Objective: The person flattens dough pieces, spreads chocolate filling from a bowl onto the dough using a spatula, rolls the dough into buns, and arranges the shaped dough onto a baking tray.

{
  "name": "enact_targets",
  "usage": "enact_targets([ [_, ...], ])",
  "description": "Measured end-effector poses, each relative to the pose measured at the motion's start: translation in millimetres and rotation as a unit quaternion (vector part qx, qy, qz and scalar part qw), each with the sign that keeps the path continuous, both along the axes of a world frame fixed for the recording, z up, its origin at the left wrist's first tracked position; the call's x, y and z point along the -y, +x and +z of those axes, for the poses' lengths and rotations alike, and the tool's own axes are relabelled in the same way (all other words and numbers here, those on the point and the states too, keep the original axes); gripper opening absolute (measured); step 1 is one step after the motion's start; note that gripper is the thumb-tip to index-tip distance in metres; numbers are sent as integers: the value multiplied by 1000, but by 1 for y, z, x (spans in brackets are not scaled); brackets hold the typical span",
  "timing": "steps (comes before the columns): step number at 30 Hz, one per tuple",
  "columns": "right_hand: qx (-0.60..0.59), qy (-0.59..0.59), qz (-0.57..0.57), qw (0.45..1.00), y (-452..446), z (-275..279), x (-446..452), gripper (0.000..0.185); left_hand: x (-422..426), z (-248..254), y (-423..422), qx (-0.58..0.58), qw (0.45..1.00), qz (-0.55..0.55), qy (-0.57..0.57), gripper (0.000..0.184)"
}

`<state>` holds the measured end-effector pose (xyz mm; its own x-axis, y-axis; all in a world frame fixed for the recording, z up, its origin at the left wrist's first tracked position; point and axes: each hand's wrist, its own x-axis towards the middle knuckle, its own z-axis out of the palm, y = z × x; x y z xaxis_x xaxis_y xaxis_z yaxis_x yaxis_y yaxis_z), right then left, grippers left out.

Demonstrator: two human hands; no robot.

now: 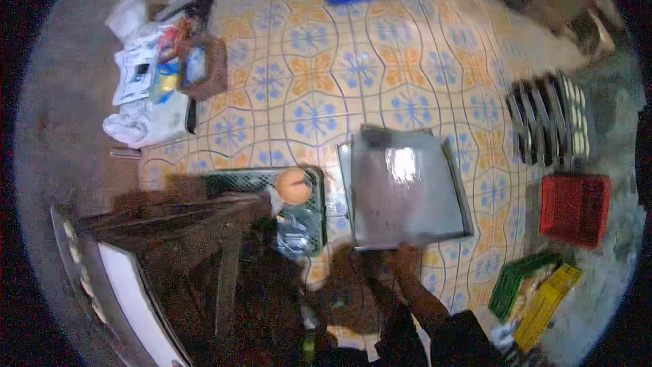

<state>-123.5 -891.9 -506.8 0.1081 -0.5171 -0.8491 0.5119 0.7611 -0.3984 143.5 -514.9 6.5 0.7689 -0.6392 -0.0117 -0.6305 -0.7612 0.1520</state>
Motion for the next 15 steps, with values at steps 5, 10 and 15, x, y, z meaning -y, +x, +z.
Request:
enact_targets([
  [5, -14, -77, 67, 995, -33, 156, 52, 26, -21, -28, 0, -9, 994, -22, -104, 83],
  [10, -45, -124, 150, 980, -40, 303, 65, 25, -4, -2, 6, 3, 988, -14, -154, 68],
  [15, -53, -170, 210, 961, -21, 402, 25, 23, -5, -16, 9, 1, 974, 3, -227, 60],
])
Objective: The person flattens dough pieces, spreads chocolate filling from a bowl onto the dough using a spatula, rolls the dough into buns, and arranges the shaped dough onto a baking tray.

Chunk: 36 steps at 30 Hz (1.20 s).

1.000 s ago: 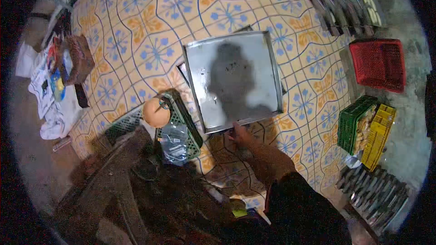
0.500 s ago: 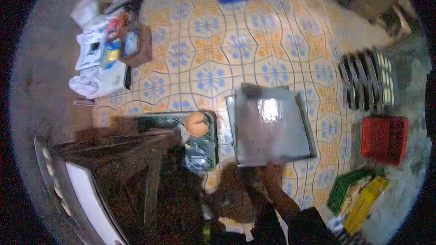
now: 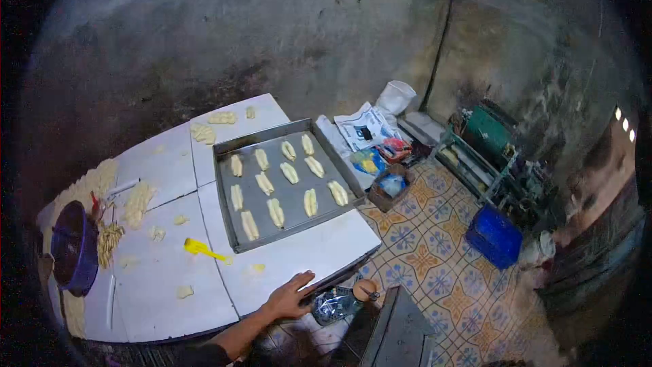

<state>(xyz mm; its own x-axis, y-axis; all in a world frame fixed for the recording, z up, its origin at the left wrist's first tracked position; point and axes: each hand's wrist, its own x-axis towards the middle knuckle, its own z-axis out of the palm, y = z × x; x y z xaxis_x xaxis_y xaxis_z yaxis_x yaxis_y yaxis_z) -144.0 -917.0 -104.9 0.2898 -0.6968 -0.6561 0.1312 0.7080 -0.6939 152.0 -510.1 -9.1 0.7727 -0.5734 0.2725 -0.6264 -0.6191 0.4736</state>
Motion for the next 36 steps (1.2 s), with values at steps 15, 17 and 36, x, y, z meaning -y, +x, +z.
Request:
enact_targets([
  [15, 224, -73, 205, 950, 179, 185, -205, 28, -83, 74, -92, -306, 945, -48, -103, 49],
  [17, 214, 4, 136, 967, 242, 201, -224, 12, -119, 69, -124, -278, 949, -72, -132, 52],
  [36, 231, -188, 657, 693, 334, 204, -378, 41, -243, 47, -353, -128, 642, 631, -416, 34],
])
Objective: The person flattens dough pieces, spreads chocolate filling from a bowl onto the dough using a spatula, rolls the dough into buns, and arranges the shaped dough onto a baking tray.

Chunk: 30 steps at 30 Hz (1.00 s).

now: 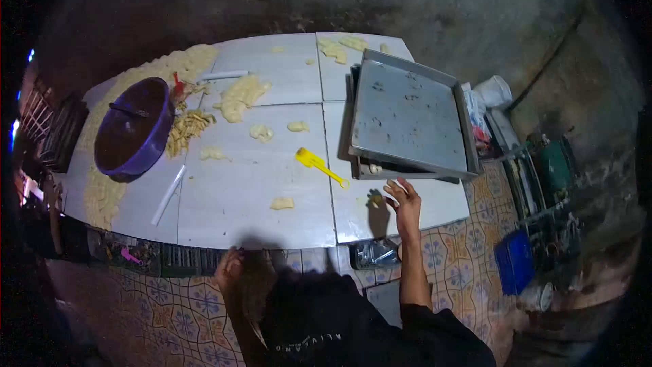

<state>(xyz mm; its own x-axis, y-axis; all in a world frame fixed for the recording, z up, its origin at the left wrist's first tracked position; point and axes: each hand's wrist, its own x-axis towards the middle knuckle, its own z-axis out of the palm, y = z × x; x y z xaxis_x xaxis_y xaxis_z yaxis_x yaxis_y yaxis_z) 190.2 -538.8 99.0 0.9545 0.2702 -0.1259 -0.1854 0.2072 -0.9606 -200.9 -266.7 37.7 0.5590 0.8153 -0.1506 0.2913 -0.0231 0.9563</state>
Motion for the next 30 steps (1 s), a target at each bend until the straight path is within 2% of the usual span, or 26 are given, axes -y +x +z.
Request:
enact_targets([
  [1, 120, -99, -7, 988, -8, -32, 15, 41, -15, -18, -3, 130, 991, -8, -19, 36],
  [2, 233, -255, 7, 938, -20, -46, 27, 41, -28, -33, -5, 259, 965, -13, -39, 40],
  [4, 349, -415, 24, 840, -46, -63, 26, 45, -49, -52, -1, 291, 956, 44, -2, 34],
  [5, 381, -400, 53, 832, -53, -65, 18, 48, -50, -40, 14, 324, 944, 48, 48, 29],
  [6, 379, -457, 104, 798, -54, -80, 14, 51, -58, -40, 22, 321, 945, 40, 41, 29],
  [8, 397, -530, 112, 741, -58, -102, 1, 56, -77, -45, 36, 333, 935, 111, 44, 27],
  [9, 415, -564, 102, 707, -56, -110, -4, 60, -87, -45, 39, 334, 935, 92, 73, 26],
  [13, 430, -569, 85, 695, -56, -117, -16, 61, -112, -32, 40, 247, 946, 171, 126, 22],
  [14, 385, -544, 77, 742, -57, -108, -20, 56, -119, -38, 37, 246, 943, 184, 130, 22],
  [16, 308, -514, 196, 776, -62, -65, -24, 43, -135, -43, 19, 226, 925, 244, 182, 24],
  [17, 299, -455, 184, 819, -77, -72, -29, 37, -141, -35, 6, 153, 934, 271, 176, 27],
  [18, 284, -395, 173, 857, -90, -83, -33, 32, -143, -28, -1, 150, 927, 293, 181, 27],
  [19, 313, -293, 221, 876, -109, -58, -60, 27, -148, -21, -6, 112, 911, 330, 222, 26],
  [20, 321, -220, 325, 862, -114, -72, -86, 39, -155, -17, -12, 76, 892, 362, 260, 29],
  [21, 386, -219, 402, 800, -130, -45, -130, 42, -168, -39, -30, 27, 884, 336, 325, 33],
  [22, 405, -236, 448, 761, -147, -33, -170, 46, -173, -43, -33, 24, 881, 341, 327, 33],
  [23, 475, -273, 462, 697, -156, -54, -218, 56, -177, -44, -30, 51, 904, 360, 226, 29],
  [24, 452, -312, 472, 690, -163, -70, -258, 64, -183, -47, -28, 81, 915, 374, 124, 27],
  [25, 479, -374, 431, 668, -166, -85, -298, 65, -208, -109, -45, 49, 901, 307, 302, 25],
  [26, 559, -406, 350, 633, -168, -93, -334, 67, -211, -107, -44, 46, 900, 311, 302, 25],
  [28, 546, -444, 360, 612, -193, -94, -366, 68, -200, -92, -17, -48, 885, 300, 353, 25],
  [29, 585, -386, 442, 560, -199, -89, -359, 69, -196, -84, -14, -74, 898, 264, 344, 25],
  [30, 584, -372, 488, 531, -205, -82, -348, 67, -189, -74, -8, -75, 900, 263, 341, 25],
])
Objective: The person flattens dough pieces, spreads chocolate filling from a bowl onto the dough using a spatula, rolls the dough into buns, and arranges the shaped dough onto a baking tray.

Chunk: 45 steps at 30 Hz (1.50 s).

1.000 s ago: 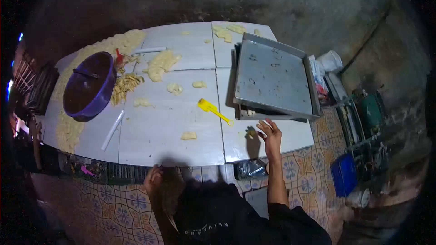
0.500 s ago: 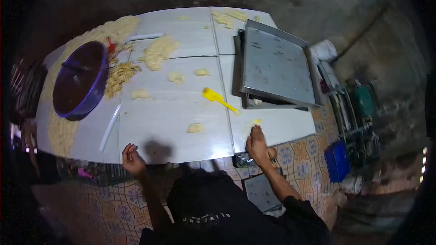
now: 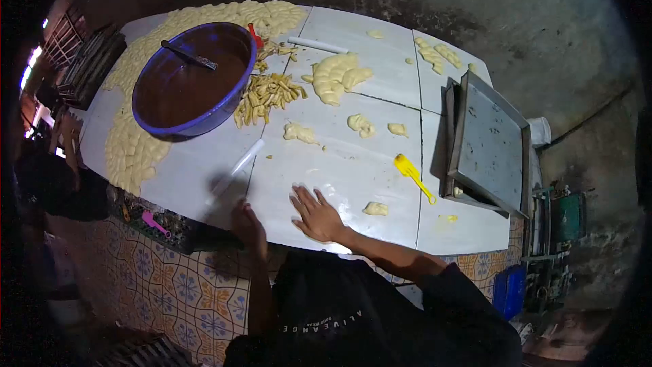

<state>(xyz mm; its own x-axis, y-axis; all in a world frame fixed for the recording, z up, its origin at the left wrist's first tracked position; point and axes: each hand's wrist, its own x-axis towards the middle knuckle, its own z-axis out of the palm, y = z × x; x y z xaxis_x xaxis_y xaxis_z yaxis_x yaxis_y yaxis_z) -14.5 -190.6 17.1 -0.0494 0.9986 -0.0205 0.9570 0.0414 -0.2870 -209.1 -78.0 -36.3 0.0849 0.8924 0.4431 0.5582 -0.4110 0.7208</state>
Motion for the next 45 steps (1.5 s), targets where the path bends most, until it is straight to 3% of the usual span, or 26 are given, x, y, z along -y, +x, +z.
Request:
enact_targets([
  [2, -31, -74, 68, 994, 14, 8, 24, 65, 3, 16, 15, 16, 999, 34, -34, 25],
  [4, 45, -37, -29, 998, 46, 4, 29, 63, 2, 3, 12, 17, 1000, 11, -18, 23],
  [5, 60, 7, -148, 987, 61, -4, 16, 65, 4, -1, 13, 49, 999, 11, 6, 21],
  [8, 52, 73, -324, 942, 60, -12, -45, 72, 4, 10, 19, 119, 991, -27, 51, 16],
  [10, 16, 89, -210, 974, 31, -12, -46, 71, 5, 20, 18, 102, 994, -28, 18, 16],
  [12, 18, -24, -52, 998, 4, 5, -28, 77, 1, 12, 19, 99, 993, -23, 62, 16],
  [18, -179, -128, 128, 967, 2, 13, 35, 61, 7, 31, 24, 142, 990, -20, 5, 15],
  [19, -204, -157, 102, 961, 12, 22, 42, 59, 5, 28, 22, 126, 991, -24, 26, 15],
  [20, -203, -135, -8, 970, 19, 35, 46, 59, 5, 26, 22, 111, 992, -24, 47, 15],
  [22, 12, -63, -149, 987, 46, 14, 40, 63, 6, 26, 27, 126, 991, -22, 38, 15],
  [24, 31, -3, -295, 955, 45, 2, 2, 68, 12, 35, 25, 105, 993, -52, -5, 15],
  [25, 57, 12, -317, 947, 38, -4, -15, 71, 11, 34, 23, 89, 994, -56, 0, 15],
  [28, 4, 22, -197, 980, 3, -10, -23, 73, 8, 24, 22, 62, 994, -74, 46, 16],
  [29, -18, 5, -136, 990, -8, -3, -15, 72, 11, 28, 19, 70, 995, -75, -8, 16],
  [30, -40, -13, -74, 996, -17, 3, -6, 72, 8, 18, 24, 93, 993, -60, 44, 15],
  [32, -105, 37, -6, 994, -19, 4, 14, 55, 8, 24, 16, 120, 989, -82, -36, 15],
  [34, -363, -62, 30, 929, 0, 21, 35, 38, -2, -9, 4, 157, 981, -96, -54, 15],
  [36, -436, -38, -200, 877, 15, 77, 64, 27, -2, -18, 2, 191, 972, -113, -73, 16],
  [38, -229, 135, -377, 887, 42, 51, 97, 43, 6, -6, 3, 172, 966, -57, -185, 17],
  [39, -109, 127, -414, 895, 58, 36, 110, 45, 13, 2, 6, 135, 978, -137, -77, 13],
  [40, 13, 116, -443, 889, 68, 36, 113, 46, 23, 17, 16, 132, 978, -139, -76, 13],
  [42, -19, 153, -427, 891, 62, 16, 113, 33, 39, 48, 48, 238, 882, -278, -296, 19],
  [44, -204, 142, -383, 889, 66, 9, 105, 26, 43, 81, 78, 121, 821, -408, -381, 29],
  [45, -303, 98, -418, 851, 60, 45, 93, 24, 51, 75, 89, 147, 799, -411, -413, 32],
])
